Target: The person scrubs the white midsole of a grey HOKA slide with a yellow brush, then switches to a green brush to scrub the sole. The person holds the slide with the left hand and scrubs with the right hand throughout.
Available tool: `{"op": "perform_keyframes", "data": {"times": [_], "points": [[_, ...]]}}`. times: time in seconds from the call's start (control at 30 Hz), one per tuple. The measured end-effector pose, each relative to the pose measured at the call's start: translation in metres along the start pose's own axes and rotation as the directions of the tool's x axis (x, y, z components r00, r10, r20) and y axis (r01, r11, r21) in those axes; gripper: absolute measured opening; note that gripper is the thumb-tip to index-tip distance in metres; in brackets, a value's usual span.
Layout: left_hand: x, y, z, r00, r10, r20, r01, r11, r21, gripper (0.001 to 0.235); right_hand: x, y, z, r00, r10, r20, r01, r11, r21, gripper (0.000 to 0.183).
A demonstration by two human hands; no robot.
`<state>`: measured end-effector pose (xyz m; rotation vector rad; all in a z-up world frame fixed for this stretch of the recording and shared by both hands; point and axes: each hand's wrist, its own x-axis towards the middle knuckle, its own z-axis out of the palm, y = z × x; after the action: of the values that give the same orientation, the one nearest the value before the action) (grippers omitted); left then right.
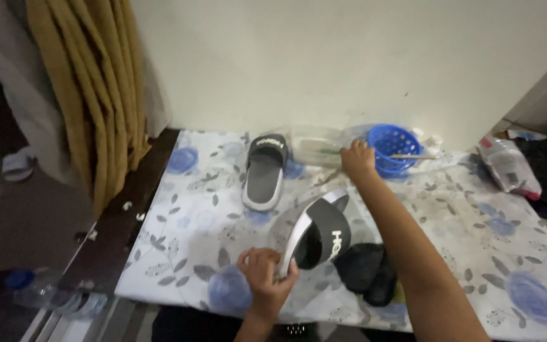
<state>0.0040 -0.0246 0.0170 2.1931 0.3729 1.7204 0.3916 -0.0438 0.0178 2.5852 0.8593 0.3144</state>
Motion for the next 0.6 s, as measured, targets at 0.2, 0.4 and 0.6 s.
{"op": "perform_keyframes", "data": {"times": [0.2,0.4,0.6], "points": [[-0.004,-0.004,0.003,0.998,-0.064,0.003,0.064,0.998,-0.027,0.02,-0.046,0.012,-0.049,0.992,0.084,-0.095,-0.066,0.982,0.176,0.029],[-0.007,-0.006,0.005,1.0,0.007,0.007,-0.007,0.999,-0.047,0.019,-0.086,0.013,-0.079,0.996,0.085,-0.016,-0.081,0.986,0.143,0.029],[0.008,0.005,0.014,0.997,0.067,-0.039,-0.073,0.985,-0.156,0.029,-0.144,0.03,-0.093,0.963,0.224,-0.147,-0.098,0.805,0.586,0.037]]}}
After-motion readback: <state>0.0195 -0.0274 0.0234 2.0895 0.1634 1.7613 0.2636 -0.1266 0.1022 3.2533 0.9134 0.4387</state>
